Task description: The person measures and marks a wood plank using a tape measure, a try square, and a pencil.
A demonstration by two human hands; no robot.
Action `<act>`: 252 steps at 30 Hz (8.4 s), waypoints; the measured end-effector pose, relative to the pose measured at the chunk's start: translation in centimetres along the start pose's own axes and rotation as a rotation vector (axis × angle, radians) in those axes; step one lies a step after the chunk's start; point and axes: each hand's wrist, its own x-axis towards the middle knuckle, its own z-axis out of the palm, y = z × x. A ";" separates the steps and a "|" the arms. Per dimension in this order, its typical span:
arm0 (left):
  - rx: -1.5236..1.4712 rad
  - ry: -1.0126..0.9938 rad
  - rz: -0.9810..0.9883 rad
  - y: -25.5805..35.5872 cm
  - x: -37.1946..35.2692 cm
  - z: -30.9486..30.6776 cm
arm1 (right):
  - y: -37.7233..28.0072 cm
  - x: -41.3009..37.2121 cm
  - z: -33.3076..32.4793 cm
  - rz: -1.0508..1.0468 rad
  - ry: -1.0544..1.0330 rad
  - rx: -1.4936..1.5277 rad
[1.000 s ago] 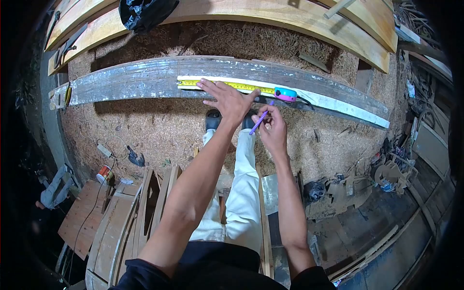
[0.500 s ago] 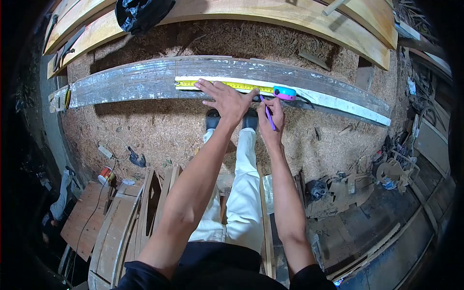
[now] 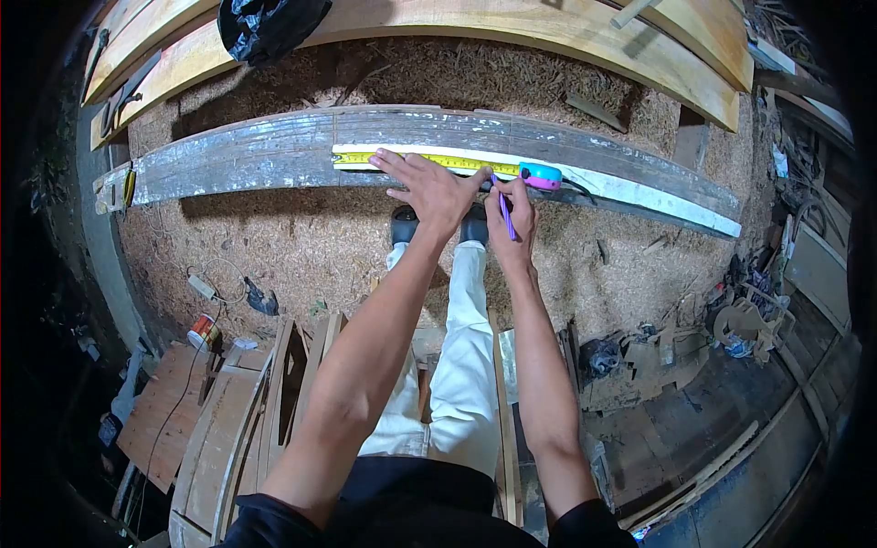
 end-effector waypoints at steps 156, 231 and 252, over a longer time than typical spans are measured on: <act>0.058 -0.182 0.912 2.3 1.8 0.8 | 8.6 9.0 -28.6 -0.447 -0.271 -0.518; 0.068 -0.149 0.763 2.2 0.2 1.0 | 7.6 9.1 -29.5 -0.466 -0.234 -0.518; 0.094 -0.117 0.805 2.2 0.1 1.0 | 7.6 9.0 -27.2 -0.476 -0.314 -0.542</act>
